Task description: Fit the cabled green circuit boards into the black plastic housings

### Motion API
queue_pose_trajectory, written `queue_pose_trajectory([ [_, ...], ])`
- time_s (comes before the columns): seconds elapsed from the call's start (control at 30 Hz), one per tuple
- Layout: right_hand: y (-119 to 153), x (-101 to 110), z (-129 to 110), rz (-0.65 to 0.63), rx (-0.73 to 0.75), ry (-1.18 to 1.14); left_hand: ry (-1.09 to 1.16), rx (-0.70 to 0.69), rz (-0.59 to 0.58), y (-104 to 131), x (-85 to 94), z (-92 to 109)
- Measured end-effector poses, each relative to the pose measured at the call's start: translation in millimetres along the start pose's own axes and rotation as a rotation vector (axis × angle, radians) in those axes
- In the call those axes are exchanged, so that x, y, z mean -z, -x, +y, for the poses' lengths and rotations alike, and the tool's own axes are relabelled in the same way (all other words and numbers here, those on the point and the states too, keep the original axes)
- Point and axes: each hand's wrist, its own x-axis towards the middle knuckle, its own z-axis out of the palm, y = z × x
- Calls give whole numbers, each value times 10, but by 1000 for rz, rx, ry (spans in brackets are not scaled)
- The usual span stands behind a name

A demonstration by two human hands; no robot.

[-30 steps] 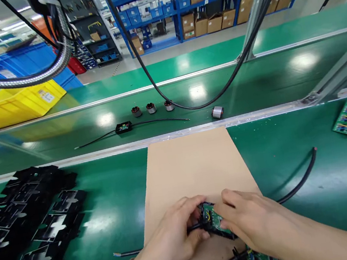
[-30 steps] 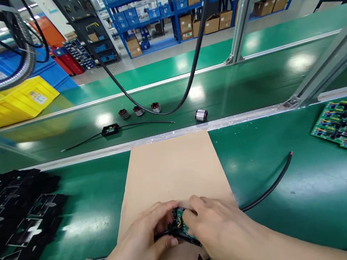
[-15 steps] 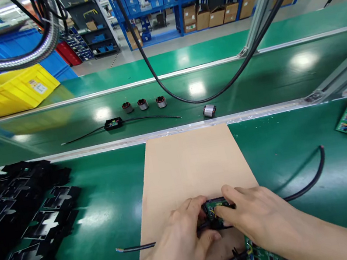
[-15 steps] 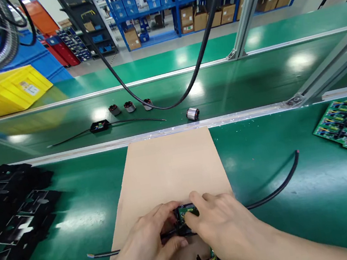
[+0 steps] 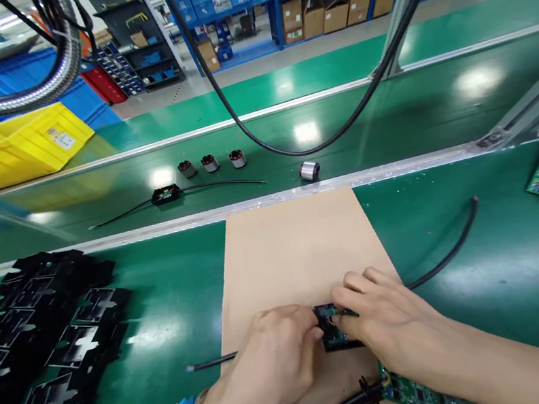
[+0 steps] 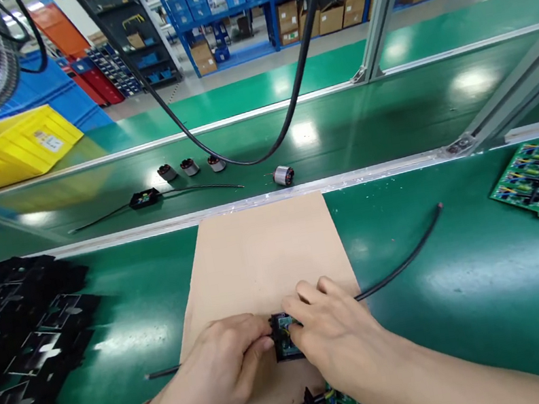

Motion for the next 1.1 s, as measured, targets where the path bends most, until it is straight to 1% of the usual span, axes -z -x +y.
queue_pose_trajectory([
  [0.07, 13, -20, 5, -13, -11, -39, -29, 26, 16, -24, -23, 41],
  [0.1, 20, -24, 4, -19, -23, -64, -5, 48, 6, -38, -35, 47],
  [0.17, 27, -20, -3, -24, -50, -108, 139, 102, -60, -75, -59, 22],
  [0.27, 13, 0, -11, -25, -71, -148, 379, 176, -199, -148, -110, -79],
  [0.33, -2, 7, -8, -15, -62, -153, 423, 210, -255, -194, -134, -135],
  [0.4, -11, 3, -3, 12, -50, -149, 411, 221, -273, -213, -122, -144],
  [0.47, -10, -7, 1, 37, -49, -139, 386, 208, -250, -183, -72, -104],
  [0.5, -7, -13, 2, 43, -50, -135, 341, 188, -209, -149, -42, -72],
  [0.57, 4, -22, 4, 38, -49, -122, 182, 114, -99, -55, 0, -4],
  [0.63, 13, -30, 7, 27, -40, -108, -47, 11, -11, 44, 0, 50],
  [0.7, 17, -36, 10, 21, -39, -98, -254, -67, 9, 110, -34, 88],
  [0.77, 14, -39, 10, 25, -39, -89, -356, -79, 9, 119, -66, 114],
  [0.83, 7, -35, 3, 32, -38, -80, -297, -11, -4, 77, -69, 126],
  [0.9, -1, -27, -8, 33, -39, -76, -145, 79, -41, 12, -46, 116],
  [0.97, -7, -17, -15, 30, -43, -86, -48, 129, -72, -42, -27, 90],
  [1.03, -6, -10, -15, 40, -41, -99, -57, 137, -66, -61, -44, 67],
  [1.1, 3, -9, -9, 68, -26, -99, -122, 134, -39, -46, -107, 63],
])
